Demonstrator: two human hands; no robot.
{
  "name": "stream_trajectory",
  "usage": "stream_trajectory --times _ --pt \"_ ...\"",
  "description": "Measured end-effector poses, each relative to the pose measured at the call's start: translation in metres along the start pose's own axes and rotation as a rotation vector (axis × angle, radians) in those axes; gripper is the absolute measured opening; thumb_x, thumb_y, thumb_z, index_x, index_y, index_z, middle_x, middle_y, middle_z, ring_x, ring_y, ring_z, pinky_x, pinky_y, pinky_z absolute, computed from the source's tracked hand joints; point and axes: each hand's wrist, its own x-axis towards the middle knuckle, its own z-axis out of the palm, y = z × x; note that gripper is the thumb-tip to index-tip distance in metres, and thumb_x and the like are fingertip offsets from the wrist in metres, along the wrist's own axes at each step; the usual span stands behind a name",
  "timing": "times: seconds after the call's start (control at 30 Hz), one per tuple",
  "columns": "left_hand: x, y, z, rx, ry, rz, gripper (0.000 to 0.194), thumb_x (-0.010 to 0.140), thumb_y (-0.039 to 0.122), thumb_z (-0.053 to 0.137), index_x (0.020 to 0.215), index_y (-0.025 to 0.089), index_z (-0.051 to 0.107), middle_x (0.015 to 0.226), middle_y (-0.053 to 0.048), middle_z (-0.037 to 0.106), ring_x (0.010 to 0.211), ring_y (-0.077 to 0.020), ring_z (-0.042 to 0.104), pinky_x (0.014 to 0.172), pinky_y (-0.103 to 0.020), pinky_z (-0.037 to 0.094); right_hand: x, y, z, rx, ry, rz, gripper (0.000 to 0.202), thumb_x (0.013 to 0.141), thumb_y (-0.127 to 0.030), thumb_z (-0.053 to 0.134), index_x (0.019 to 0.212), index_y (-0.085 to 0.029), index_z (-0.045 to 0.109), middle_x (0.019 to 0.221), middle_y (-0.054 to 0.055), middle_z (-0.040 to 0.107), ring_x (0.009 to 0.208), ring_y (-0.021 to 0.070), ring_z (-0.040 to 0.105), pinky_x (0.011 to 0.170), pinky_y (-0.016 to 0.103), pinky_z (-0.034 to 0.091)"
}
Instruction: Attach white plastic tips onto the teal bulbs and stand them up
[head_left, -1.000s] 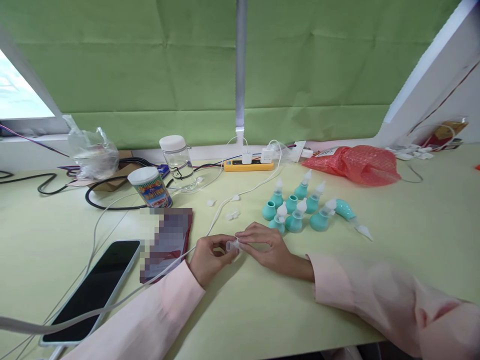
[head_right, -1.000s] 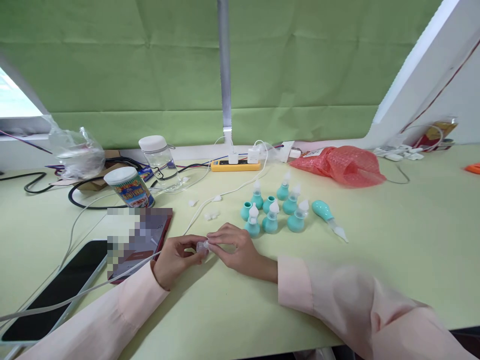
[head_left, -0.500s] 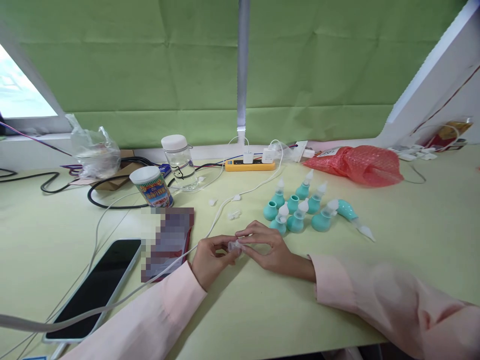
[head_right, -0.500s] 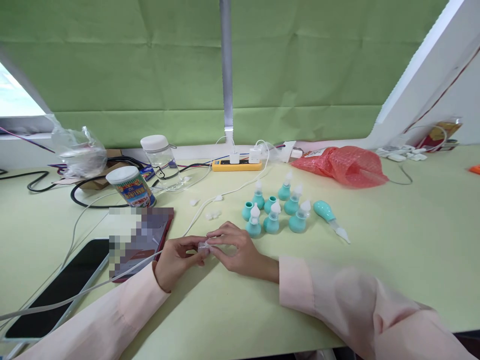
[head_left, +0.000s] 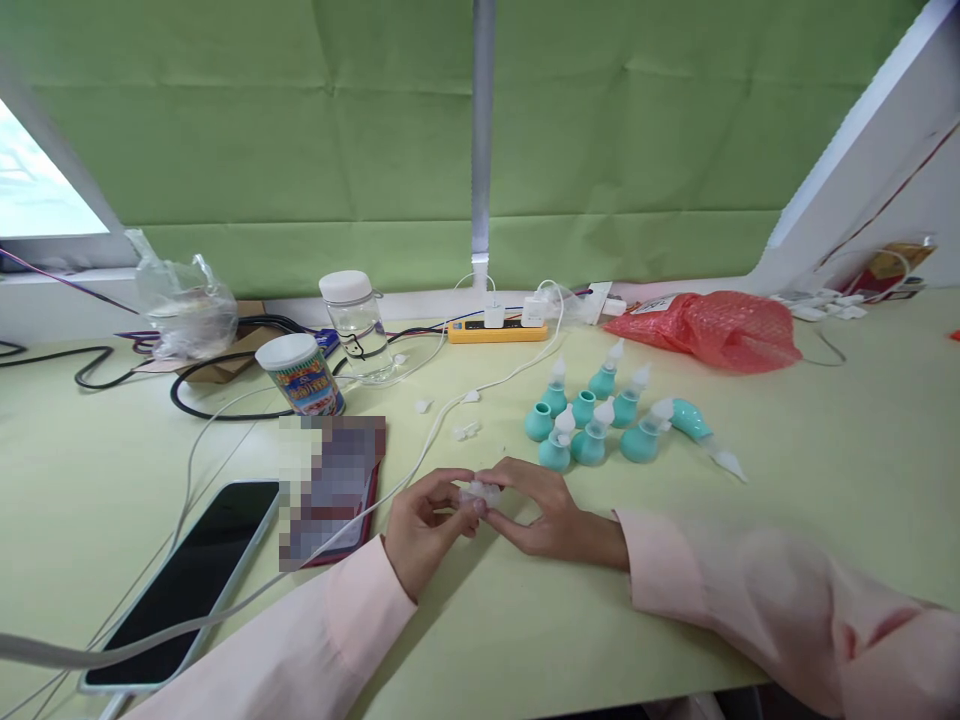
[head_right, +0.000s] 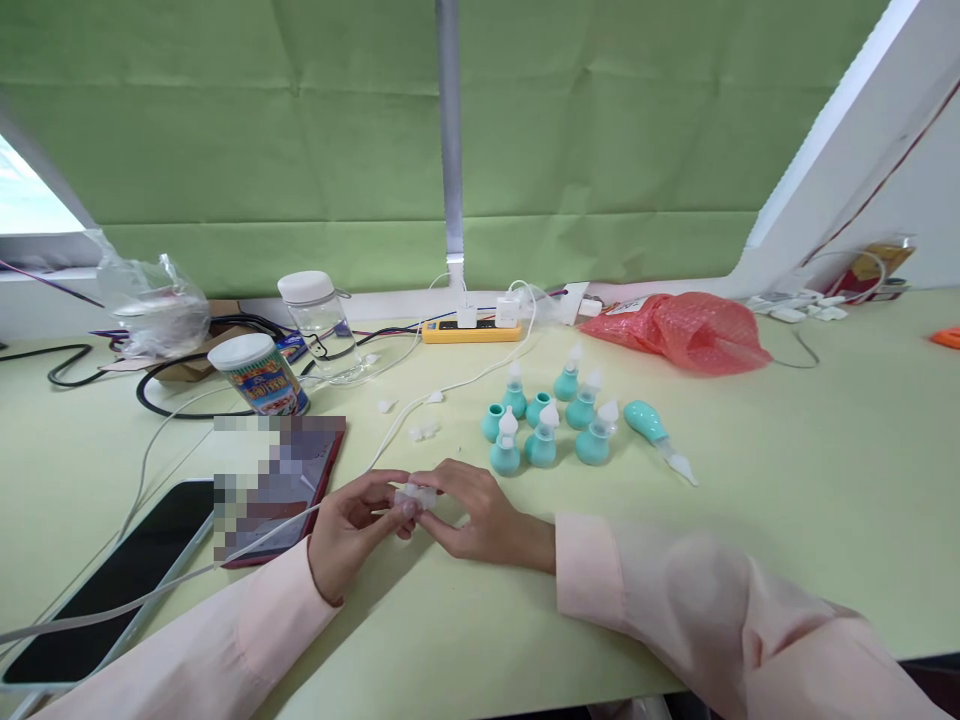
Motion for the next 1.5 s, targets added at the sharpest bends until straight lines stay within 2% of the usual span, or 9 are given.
stream_trajectory --times 0.1,0.27,0.47,0.6,0.7,0.83,1.0,1.27,1.5 --pt "-0.001 0.001 0.0 0.024 0.002 0.012 0.025 0.063 0.025 0.065 0.082 0.012 0.055 0.053 0.001 0.059 0.046 -0.0104 0.054 0.047 -0.023 0.044 0.001 -0.001 0.0 0.004 0.009 0.031 0.03 0.069 -0.015 0.057 0.098 -0.017 0.05 0.075 0.004 0.059 0.067 0.0133 0.053 0.06 0.027 0.046" --pt "0.0 -0.003 -0.001 0.047 0.009 0.025 0.022 0.064 0.026 0.064 0.077 0.012 0.054 0.05 0.001 0.059 0.043 -0.0105 0.053 0.044 -0.023 0.043 0.003 -0.004 -0.003 0.028 -0.059 0.054 0.023 0.071 -0.016 0.056 0.094 -0.017 0.052 0.072 0.004 0.057 0.066 0.0125 0.052 0.06 0.026 0.046" --pt "0.0 -0.008 -0.004 0.101 -0.013 0.1 0.022 0.063 0.023 0.065 0.081 0.014 0.056 0.071 -0.004 0.062 0.061 -0.0136 0.057 0.052 -0.023 0.047 0.002 -0.003 -0.003 0.052 -0.057 0.059 0.022 0.071 -0.013 0.055 0.093 -0.017 0.051 0.074 0.004 0.057 0.068 0.0123 0.052 0.06 0.025 0.046" --pt "0.002 -0.006 -0.006 -0.028 -0.061 -0.007 0.029 0.065 0.027 0.064 0.089 0.015 0.055 0.067 -0.003 0.062 0.061 -0.0145 0.057 0.056 -0.027 0.048 0.002 0.001 -0.002 0.05 -0.053 -0.024 0.024 0.073 -0.009 0.053 0.094 -0.019 0.05 0.081 0.004 0.059 0.075 0.0132 0.053 0.065 0.027 0.047" --pt "0.005 -0.004 -0.008 -0.107 -0.072 -0.103 0.029 0.064 0.029 0.065 0.086 0.012 0.059 0.067 -0.005 0.065 0.058 -0.0143 0.058 0.057 -0.028 0.049 0.002 0.001 -0.001 0.02 -0.049 -0.04 0.025 0.072 -0.009 0.054 0.096 -0.019 0.05 0.081 0.004 0.06 0.074 0.0134 0.054 0.064 0.028 0.047" --pt "0.01 -0.005 -0.011 -0.218 -0.049 -0.16 0.03 0.059 0.023 0.07 0.084 0.012 0.059 0.07 -0.006 0.067 0.057 -0.0133 0.059 0.058 -0.026 0.047 0.001 0.002 -0.001 -0.006 0.0 0.013 0.027 0.07 -0.012 0.058 0.096 -0.018 0.051 0.08 0.004 0.06 0.073 0.0139 0.054 0.063 0.028 0.047" --pt "0.012 -0.005 -0.013 -0.363 -0.063 -0.242 0.036 0.05 0.014 0.075 0.081 0.013 0.058 0.069 -0.005 0.068 0.063 -0.0147 0.061 0.062 -0.026 0.047 -0.001 0.008 0.001 0.03 -0.005 -0.018 0.026 0.071 -0.011 0.057 0.095 -0.02 0.053 0.083 0.003 0.062 0.076 0.0131 0.056 0.066 0.028 0.048" --pt "0.013 -0.008 -0.013 -0.43 -0.041 -0.306 0.026 0.051 0.022 0.074 0.071 0.009 0.063 0.064 -0.006 0.067 0.056 -0.0131 0.06 0.056 -0.024 0.048 0.0 0.007 0.001 0.039 0.041 -0.011 0.027 0.07 -0.014 0.06 0.095 -0.021 0.054 0.081 0.002 0.063 0.073 0.0134 0.057 0.065 0.028 0.048" --pt "0.013 -0.006 -0.013 -0.422 -0.036 -0.285 0.025 0.052 0.016 0.073 0.074 0.009 0.062 0.064 -0.006 0.067 0.058 -0.0136 0.061 0.055 -0.024 0.049 0.0 0.006 0.001 0.033 0.025 -0.028 0.026 0.071 -0.013 0.058 0.095 -0.021 0.053 0.081 0.002 0.063 0.073 0.0129 0.057 0.063 0.028 0.048"
